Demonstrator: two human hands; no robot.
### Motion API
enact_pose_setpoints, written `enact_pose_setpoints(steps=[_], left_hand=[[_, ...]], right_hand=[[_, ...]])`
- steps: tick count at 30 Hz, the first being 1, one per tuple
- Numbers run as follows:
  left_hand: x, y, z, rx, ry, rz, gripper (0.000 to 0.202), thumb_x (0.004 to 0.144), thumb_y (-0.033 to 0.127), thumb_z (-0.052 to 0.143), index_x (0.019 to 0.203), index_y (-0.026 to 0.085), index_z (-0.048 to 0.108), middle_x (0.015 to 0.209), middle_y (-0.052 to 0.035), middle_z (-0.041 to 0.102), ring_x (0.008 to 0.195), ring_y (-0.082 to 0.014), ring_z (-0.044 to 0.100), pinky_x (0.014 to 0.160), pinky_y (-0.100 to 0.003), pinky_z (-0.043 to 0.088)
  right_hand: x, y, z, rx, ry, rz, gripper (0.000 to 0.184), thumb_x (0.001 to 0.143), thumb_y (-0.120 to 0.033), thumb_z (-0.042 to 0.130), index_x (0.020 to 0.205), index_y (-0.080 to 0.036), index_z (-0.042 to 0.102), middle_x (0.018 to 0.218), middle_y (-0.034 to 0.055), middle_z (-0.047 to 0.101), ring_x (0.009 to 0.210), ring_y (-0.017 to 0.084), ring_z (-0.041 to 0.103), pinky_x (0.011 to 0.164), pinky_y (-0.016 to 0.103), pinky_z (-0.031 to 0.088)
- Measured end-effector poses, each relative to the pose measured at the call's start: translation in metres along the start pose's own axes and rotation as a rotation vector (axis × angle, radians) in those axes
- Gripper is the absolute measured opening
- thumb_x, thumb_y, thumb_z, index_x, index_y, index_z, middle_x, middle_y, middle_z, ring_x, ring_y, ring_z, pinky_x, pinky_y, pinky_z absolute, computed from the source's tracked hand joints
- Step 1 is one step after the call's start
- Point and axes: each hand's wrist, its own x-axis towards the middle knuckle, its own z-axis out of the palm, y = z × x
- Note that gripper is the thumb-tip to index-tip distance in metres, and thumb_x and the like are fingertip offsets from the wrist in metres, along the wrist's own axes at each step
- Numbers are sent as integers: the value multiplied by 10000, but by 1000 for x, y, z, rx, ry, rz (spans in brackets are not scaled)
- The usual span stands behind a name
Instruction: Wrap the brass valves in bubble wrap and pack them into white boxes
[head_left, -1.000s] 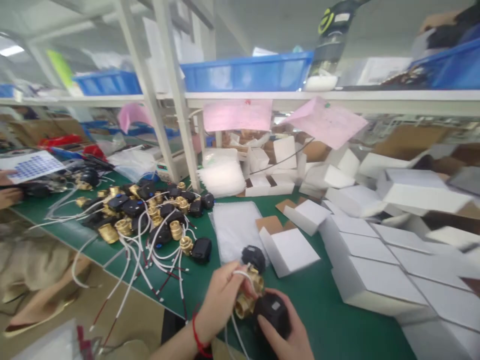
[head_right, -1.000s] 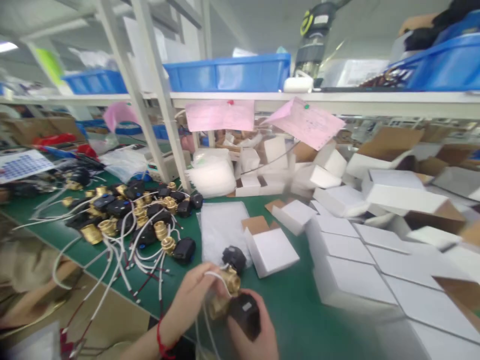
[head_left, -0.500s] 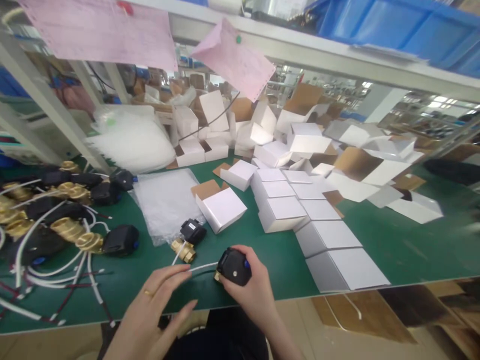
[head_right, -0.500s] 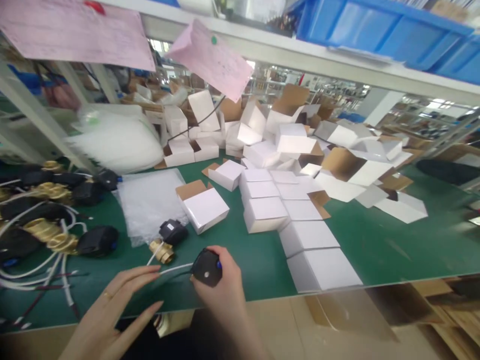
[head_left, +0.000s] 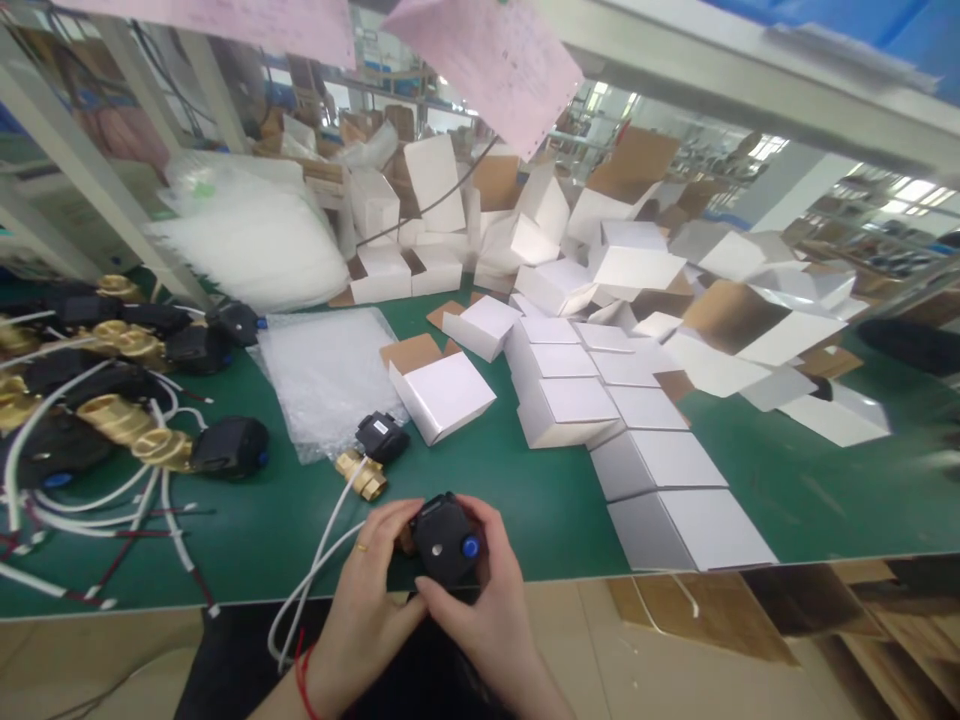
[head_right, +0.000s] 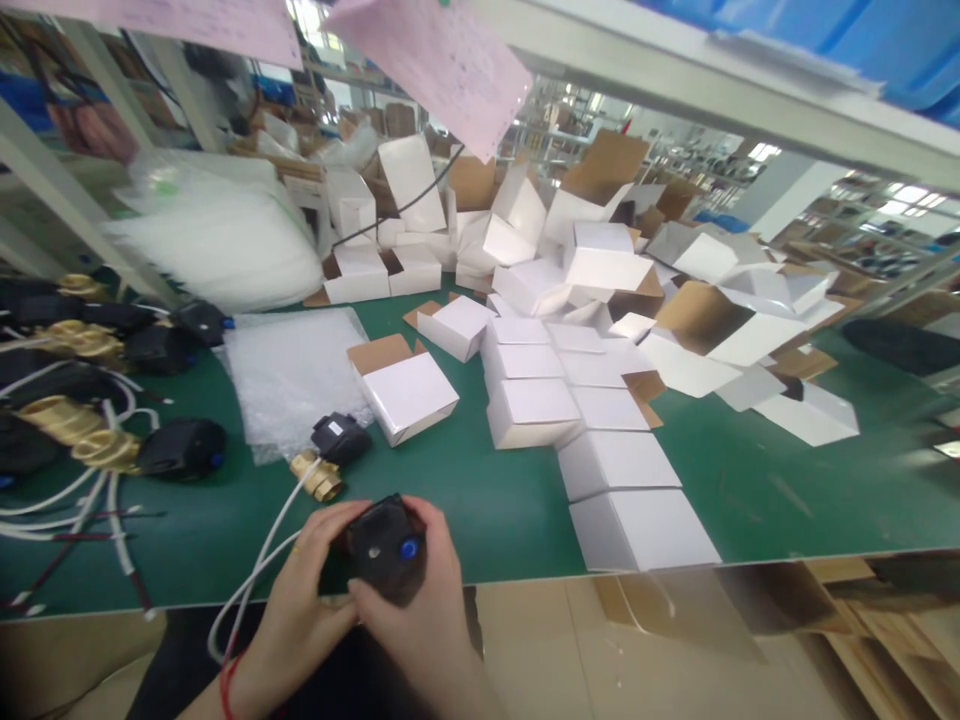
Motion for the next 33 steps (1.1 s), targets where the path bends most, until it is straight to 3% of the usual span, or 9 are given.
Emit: enact_pose_setpoints(steps=[5, 10, 24, 30, 33], left_hand=[[2, -8, -15, -97, -84, -6, 599, 739, 118, 682, 1290, 275, 505, 1232, -73, 643, 1135, -246, 637, 981, -377, 551], [8, -13, -27, -200, -175, -92, 598, 686, 131, 701, 1256, 262, 577, 1217, -77, 666, 1121, -265, 649, 978, -388, 546], [9, -15, -28, -271, -227, -123, 618, 709, 83, 672, 1286, 273, 559, 1267, -58, 636, 1188, -233, 610, 1033, -346, 505], [14, -14, -26, -355, -252, -316, 587, 710, 170, 722, 1279, 250, 601, 1335, -78, 630, 1244, -279, 584, 1107, -416, 446], [15, -12, -23, -456, -207, -534, 637, 655, 277, 799, 1256, 186, 611, 1243, -124, 680, 1103, -304, 655, 995, -437, 524]], right_hand=[[-4, -1, -11, 22, -131, -37, 640, 665, -127, 724, 1270, -209, 532, 1204, 94, 654, 1084, 234, 659, 887, 308, 579], [4, 6, -19, 0, -212, -22, 634, 722, -111, 710, 1326, -208, 544, 1112, 69, 686, 917, 190, 677, 822, 279, 573], [10, 21, -15, 149, -238, 12, 642, 671, -61, 643, 1286, -238, 594, 1079, 36, 659, 873, 165, 628, 802, 262, 522], [11, 19, -8, 162, -173, 113, 635, 635, -191, 826, 1223, -219, 587, 1034, 39, 656, 845, 182, 607, 747, 273, 507], [15, 14, -5, 147, -136, 171, 626, 608, -232, 842, 1185, -206, 601, 938, 17, 650, 762, 167, 563, 677, 263, 477]])
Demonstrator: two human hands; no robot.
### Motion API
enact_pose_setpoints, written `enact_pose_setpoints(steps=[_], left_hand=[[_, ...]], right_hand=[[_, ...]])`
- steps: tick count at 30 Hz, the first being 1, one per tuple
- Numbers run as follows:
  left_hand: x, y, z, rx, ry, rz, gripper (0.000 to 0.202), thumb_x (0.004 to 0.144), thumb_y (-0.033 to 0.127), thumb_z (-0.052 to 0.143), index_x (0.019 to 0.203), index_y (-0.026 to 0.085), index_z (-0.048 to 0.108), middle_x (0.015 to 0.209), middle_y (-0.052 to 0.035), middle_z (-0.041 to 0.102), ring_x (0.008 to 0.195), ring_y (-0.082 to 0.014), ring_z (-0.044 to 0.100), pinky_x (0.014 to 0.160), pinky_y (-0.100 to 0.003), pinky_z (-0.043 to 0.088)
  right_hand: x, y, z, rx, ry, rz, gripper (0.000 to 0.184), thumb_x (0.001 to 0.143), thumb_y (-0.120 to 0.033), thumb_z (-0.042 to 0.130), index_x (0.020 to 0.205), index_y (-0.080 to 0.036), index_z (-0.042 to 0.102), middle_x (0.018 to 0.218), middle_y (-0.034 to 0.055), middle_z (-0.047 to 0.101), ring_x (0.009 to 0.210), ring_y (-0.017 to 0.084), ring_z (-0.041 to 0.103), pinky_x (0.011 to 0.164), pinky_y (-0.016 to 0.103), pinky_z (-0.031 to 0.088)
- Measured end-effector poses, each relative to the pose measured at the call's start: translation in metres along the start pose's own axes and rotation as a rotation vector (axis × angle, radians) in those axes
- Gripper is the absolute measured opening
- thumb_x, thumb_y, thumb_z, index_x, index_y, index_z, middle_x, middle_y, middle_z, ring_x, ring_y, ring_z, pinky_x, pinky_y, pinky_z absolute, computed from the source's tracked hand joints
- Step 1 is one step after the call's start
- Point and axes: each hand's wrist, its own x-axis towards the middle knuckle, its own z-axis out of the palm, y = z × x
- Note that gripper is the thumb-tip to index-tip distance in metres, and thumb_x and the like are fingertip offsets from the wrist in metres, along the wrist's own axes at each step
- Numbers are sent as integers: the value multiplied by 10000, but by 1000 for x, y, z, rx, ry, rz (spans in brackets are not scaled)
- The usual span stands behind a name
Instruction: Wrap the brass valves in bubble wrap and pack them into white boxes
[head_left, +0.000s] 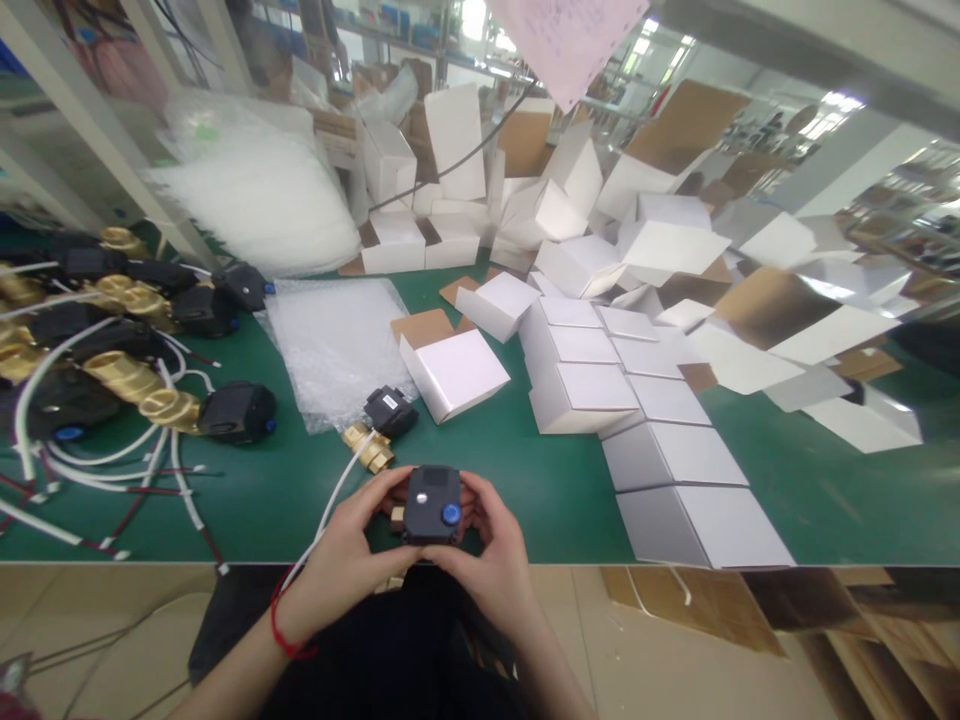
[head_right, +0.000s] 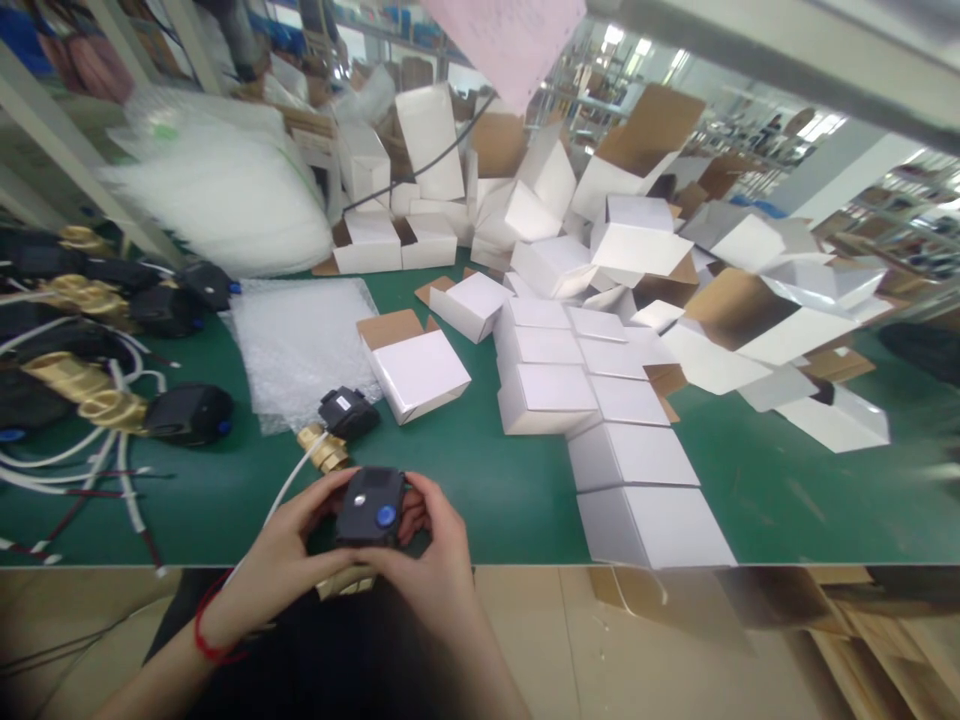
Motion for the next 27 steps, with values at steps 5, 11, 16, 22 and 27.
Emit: enact_pose_setpoints(steps=[5, 11, 16, 22, 27], left_hand=[[0, 12, 5, -290, 3, -271, 632, 586, 342, 851, 1142, 138, 633, 1025, -113, 747, 923, -281, 710, 810, -371, 583], [0, 40, 6, -420, 55, -324, 508, 544, 307, 853, 982, 139, 656, 897, -74, 749, 826, -220, 697, 765, -303, 562], [0, 57, 12, -385, 138, -295, 465, 514, 311, 849, 871, 168, 586, 751, -8, 674, 707, -166, 628, 655, -264, 532], [-1, 66, 16, -181, 157, -164, 392, 565, 311, 815, 843, 193, 565, 748, 12, 627, 690, -158, 582, 587, -237, 478], [-6, 68, 8, 41, 131, -32, 283, 675, 335, 753, 918, 204, 694, 841, -26, 676, 737, -189, 592, 647, -272, 477]], right_hand=[[5, -4, 0, 49, -31, -29, 411, 660, -277, 788, 1038, -193, 652, 852, 3, 641, 727, 155, 534, 654, 253, 448], [-8, 5, 13, 391, -113, -5, 335, 811, -367, 744, 1095, -233, 630, 1005, 33, 703, 912, 191, 651, 797, 280, 525], [-27, 13, 35, 647, -146, 77, 648, 800, -530, 784, 1335, -249, 549, 1328, 88, 634, 1208, 259, 600, 1044, 390, 468], [-34, 10, 49, 734, -8, 148, 475, 852, -516, 748, 1226, -254, 615, 1282, 70, 664, 1173, 225, 609, 1078, 394, 426], [-24, -2, 38, 981, 11, 290, 379, 748, -556, 811, 906, -234, 689, 981, 35, 700, 880, 180, 628, 851, 308, 522]])
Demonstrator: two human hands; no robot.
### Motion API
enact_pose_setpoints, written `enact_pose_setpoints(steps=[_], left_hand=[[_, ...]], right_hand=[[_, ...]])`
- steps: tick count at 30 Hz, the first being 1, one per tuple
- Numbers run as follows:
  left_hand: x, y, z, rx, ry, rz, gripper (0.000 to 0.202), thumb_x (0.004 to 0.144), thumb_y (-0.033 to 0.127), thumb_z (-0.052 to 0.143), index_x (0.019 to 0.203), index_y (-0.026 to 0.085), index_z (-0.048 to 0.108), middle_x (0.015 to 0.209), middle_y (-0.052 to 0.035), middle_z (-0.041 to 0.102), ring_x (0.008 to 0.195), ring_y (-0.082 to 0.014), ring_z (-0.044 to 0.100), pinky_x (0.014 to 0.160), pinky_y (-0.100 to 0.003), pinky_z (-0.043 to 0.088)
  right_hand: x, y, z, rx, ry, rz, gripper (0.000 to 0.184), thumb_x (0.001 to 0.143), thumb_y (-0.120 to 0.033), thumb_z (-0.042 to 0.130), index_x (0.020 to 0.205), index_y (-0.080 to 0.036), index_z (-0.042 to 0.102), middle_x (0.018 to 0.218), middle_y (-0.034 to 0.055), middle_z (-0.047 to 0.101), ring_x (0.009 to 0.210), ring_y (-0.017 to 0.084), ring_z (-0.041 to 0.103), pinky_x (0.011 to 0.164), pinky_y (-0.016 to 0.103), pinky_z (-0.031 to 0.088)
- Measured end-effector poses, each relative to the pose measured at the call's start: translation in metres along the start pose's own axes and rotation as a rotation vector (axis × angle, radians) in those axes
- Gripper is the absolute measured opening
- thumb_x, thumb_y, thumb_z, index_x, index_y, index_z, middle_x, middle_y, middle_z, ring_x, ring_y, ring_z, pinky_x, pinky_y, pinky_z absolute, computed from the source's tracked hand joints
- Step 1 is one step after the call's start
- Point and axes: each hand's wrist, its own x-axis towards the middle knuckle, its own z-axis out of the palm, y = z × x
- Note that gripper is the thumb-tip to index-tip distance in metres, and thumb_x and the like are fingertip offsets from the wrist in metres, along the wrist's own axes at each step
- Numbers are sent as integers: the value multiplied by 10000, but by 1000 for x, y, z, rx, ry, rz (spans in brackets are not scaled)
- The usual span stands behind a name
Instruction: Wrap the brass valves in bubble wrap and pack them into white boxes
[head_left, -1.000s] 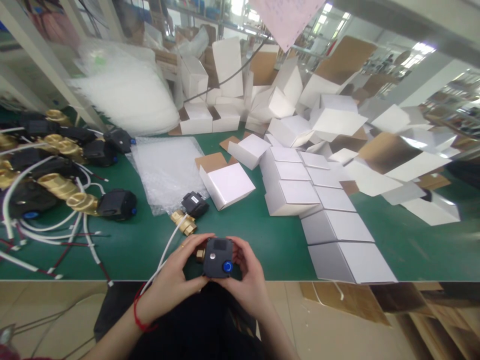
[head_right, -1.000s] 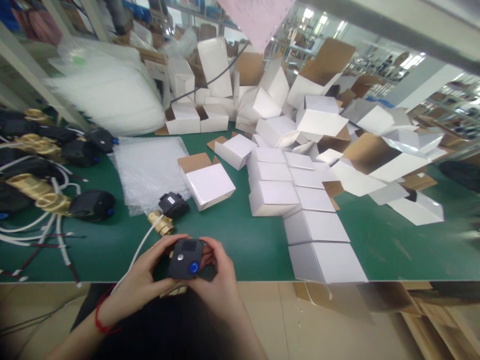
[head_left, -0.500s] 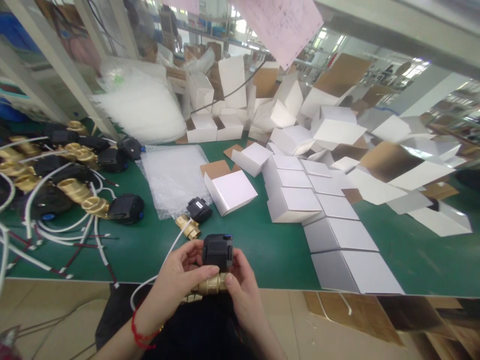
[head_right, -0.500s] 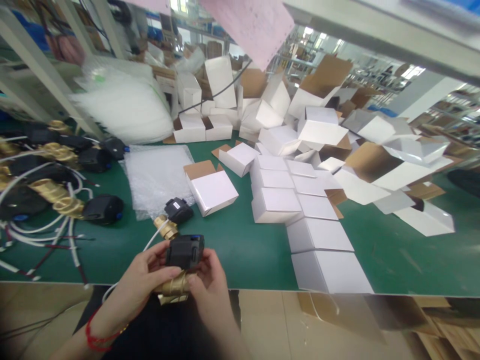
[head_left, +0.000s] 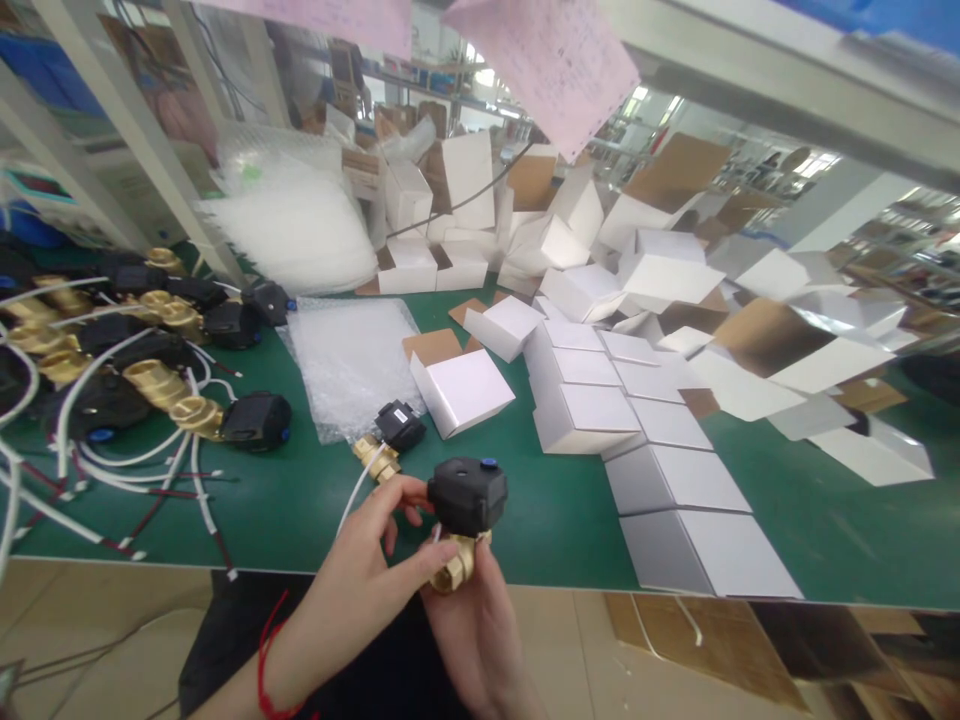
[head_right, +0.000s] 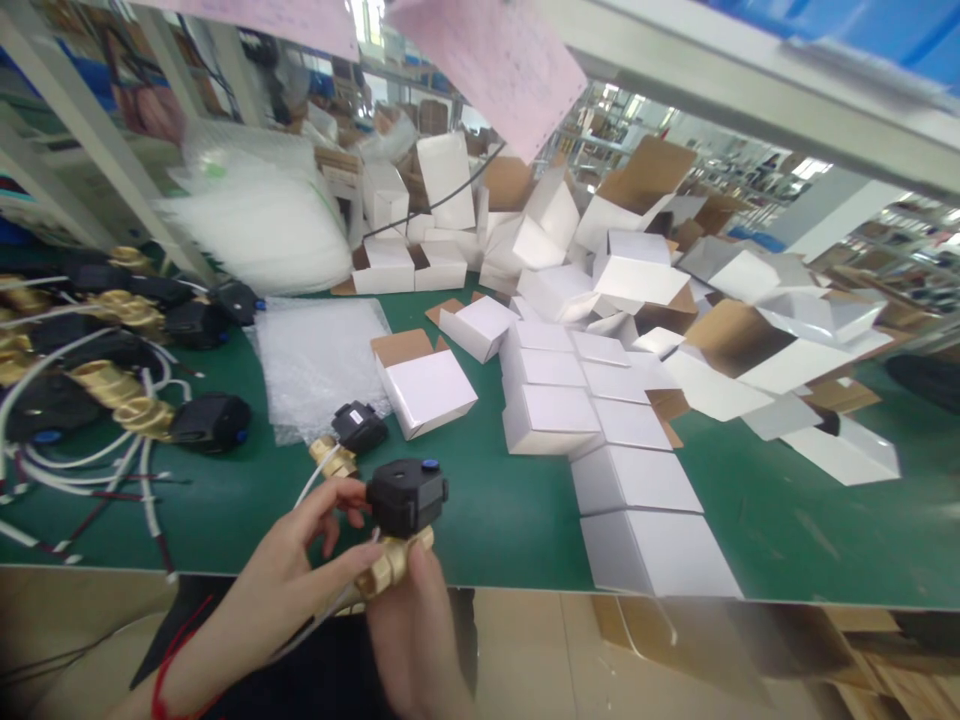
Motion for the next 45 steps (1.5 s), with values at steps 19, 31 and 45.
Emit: enact_pose_setpoints(steps=[19, 31, 45], left_hand=[[13, -63, -42, 164, 109, 79, 299, 795, 518, 674, 723, 230, 712, 714, -30, 699, 693, -213, 629, 685, -253, 495], [6, -30, -23, -106, -58, 129, 540, 859, 506, 608, 1304, 200, 616, 1256, -138, 657, 1041, -300, 636, 884, -374, 526], [7, -39, -2, -868, -2, -471, 461, 742, 549, 694, 977, 152, 704, 790, -36, 678, 653, -157, 595, 525, -218, 488]], right_hand=[[11, -30, -5, 35, -24, 169, 520, 684, -599, 827, 912, -164, 657, 794, 37, 564, 569, 80, 358, 419, 150, 211], [4, -32, 2, -894, 44, -273, 336, 767, -396, 743, 724, -202, 472, 659, -41, 473, 601, 105, 445, 548, 213, 414], [-13, -47, 17, -1006, -95, -245, 229, 846, -332, 631, 975, -167, 725, 744, 46, 665, 605, 141, 554, 542, 240, 450]])
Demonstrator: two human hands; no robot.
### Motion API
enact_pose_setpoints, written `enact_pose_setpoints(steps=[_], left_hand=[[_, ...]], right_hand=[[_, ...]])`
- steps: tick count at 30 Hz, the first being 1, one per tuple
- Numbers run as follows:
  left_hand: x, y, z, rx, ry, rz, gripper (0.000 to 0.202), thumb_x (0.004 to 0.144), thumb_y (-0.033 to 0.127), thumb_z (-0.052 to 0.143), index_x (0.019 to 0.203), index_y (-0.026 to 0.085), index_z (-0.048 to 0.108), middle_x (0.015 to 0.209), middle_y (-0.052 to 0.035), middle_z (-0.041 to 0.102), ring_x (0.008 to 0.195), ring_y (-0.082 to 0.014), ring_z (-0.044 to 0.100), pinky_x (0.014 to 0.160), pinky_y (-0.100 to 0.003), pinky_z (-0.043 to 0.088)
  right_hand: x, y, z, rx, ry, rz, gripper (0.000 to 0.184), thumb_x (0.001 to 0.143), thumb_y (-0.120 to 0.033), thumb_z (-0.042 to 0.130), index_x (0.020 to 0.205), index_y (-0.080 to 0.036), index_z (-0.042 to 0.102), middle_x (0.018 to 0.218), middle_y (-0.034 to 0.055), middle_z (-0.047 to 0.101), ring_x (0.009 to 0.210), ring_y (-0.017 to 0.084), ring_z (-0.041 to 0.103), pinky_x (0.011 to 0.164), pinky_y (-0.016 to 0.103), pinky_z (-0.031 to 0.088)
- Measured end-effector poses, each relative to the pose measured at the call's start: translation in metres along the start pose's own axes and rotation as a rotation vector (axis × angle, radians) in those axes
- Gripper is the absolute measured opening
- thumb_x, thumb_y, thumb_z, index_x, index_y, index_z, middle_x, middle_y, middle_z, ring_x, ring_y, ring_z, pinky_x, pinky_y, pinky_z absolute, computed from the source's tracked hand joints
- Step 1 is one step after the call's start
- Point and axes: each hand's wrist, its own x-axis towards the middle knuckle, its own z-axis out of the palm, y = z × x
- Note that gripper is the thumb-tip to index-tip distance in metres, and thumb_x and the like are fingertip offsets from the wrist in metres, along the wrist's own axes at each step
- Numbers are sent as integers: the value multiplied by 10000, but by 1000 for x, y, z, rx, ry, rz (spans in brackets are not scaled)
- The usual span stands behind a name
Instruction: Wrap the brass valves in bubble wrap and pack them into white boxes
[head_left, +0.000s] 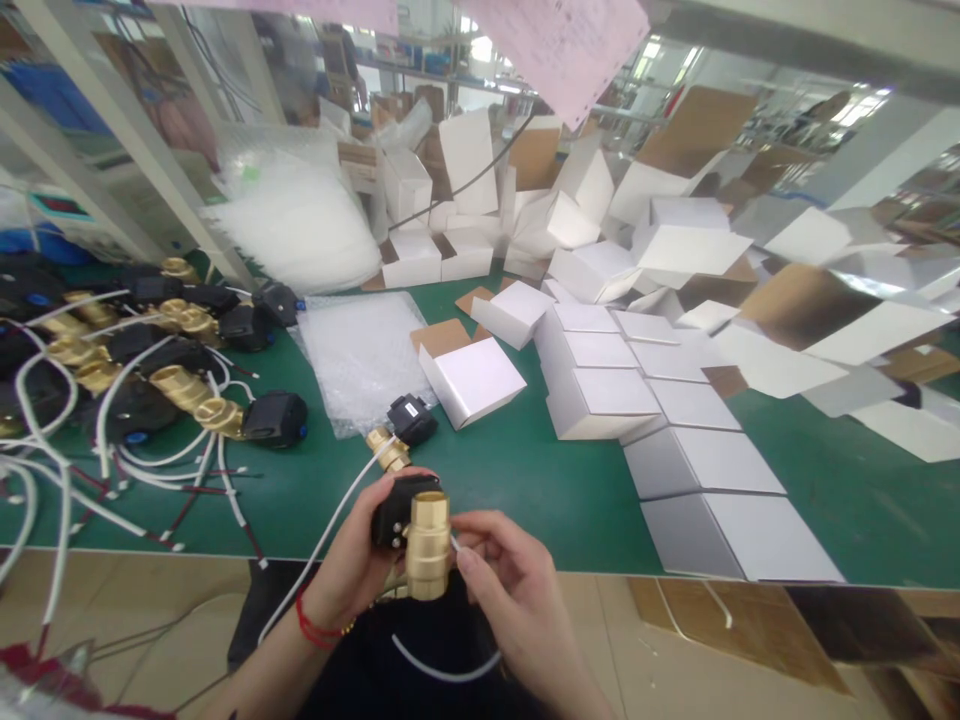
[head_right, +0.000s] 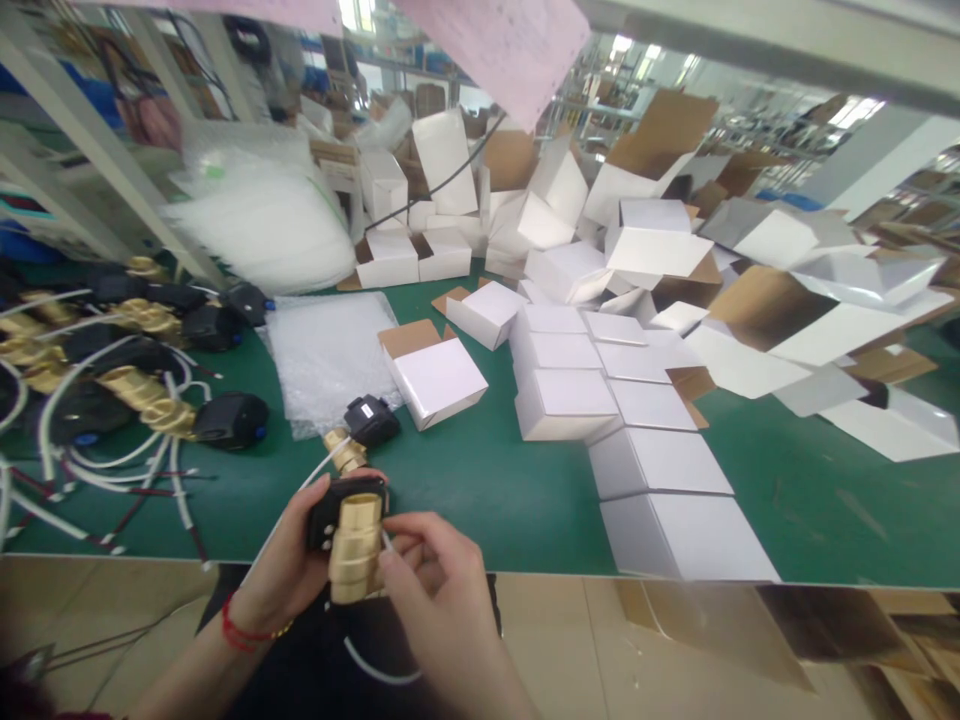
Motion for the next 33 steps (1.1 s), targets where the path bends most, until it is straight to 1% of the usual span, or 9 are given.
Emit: enact_pose_setpoints(steps=[3, 7, 11, 18, 21, 24, 28, 30, 33], left_hand=[[0, 4, 4, -216, 1, -64, 414, 749, 500, 667, 912, 123, 718, 774, -62, 677, 685, -166, 630, 584, -231, 538], [0, 9, 3, -330, -176, -158, 442, 760, 519, 643, 896, 105, 722, 715, -66, 641, 525, -108, 545, 399, -158, 417], [-3, 9, 2, -362, -264, -150, 454, 796, 542, 622, 898, 108, 707, 713, -56, 623, 446, -64, 448, 329, -130, 328], [-11, 15, 13, -325, -11, -168, 484, 978, 550, 402, 990, 130, 641, 782, -91, 664, 440, -66, 450, 332, -130, 318], [-9, 9, 13, -179, 52, -109, 451, 927, 593, 504, 969, 155, 605, 665, -4, 573, 417, -67, 414, 325, -140, 281], [-7, 2, 11, 162, 158, 174, 437, 857, 599, 604, 1033, 199, 607, 735, 21, 576, 495, -84, 477, 384, -161, 351], [-7, 1, 2, 841, 190, 702, 373, 741, 423, 753, 1043, 221, 670, 1064, -39, 680, 949, -208, 642, 832, -309, 533], [-8, 3, -4, 1030, 77, 768, 371, 714, 405, 770, 1029, 225, 693, 1064, -50, 703, 1012, -255, 645, 933, -373, 504], [-12, 4, -13, 1046, -37, 655, 328, 737, 416, 732, 1006, 231, 706, 1044, -55, 720, 975, -273, 665, 891, -374, 524]], right_hand=[[-6, -5, -3, 6, -3, -56, 176, 861, -273, 639, 971, -179, 739, 711, 29, 640, 578, 127, 529, 519, 231, 411], [-11, -7, -1, -134, -23, -231, 147, 898, -256, 642, 796, -194, 729, 646, -2, 577, 571, 114, 507, 518, 226, 369], [-13, -5, 2, -217, -53, -335, 191, 957, -277, 603, 804, -200, 688, 653, -11, 563, 578, 112, 496, 530, 228, 356], [-7, 8, 4, -340, -18, -314, 211, 1011, -233, 458, 853, -211, 595, 758, 15, 592, 688, 147, 571, 633, 246, 401], [-7, 20, 10, -452, -88, -243, 257, 1020, -238, 395, 824, -213, 559, 767, 31, 596, 689, 167, 575, 634, 266, 381], [-11, 19, 13, -558, -246, -182, 213, 995, -233, 433, 808, -219, 534, 749, 26, 596, 644, 167, 543, 600, 272, 339], [-10, -17, -7, -454, -441, -179, 178, 987, -231, 488, 819, -218, 545, 798, 1, 621, 723, 150, 560, 675, 230, 383], [1, -34, -26, -410, -344, -179, 236, 1009, -242, 441, 797, -209, 541, 760, -13, 596, 696, 132, 538, 654, 214, 376], [26, -33, -47, -438, -127, -204, 277, 1013, -290, 439, 762, -203, 519, 717, -25, 539, 679, 129, 500, 636, 214, 360]])
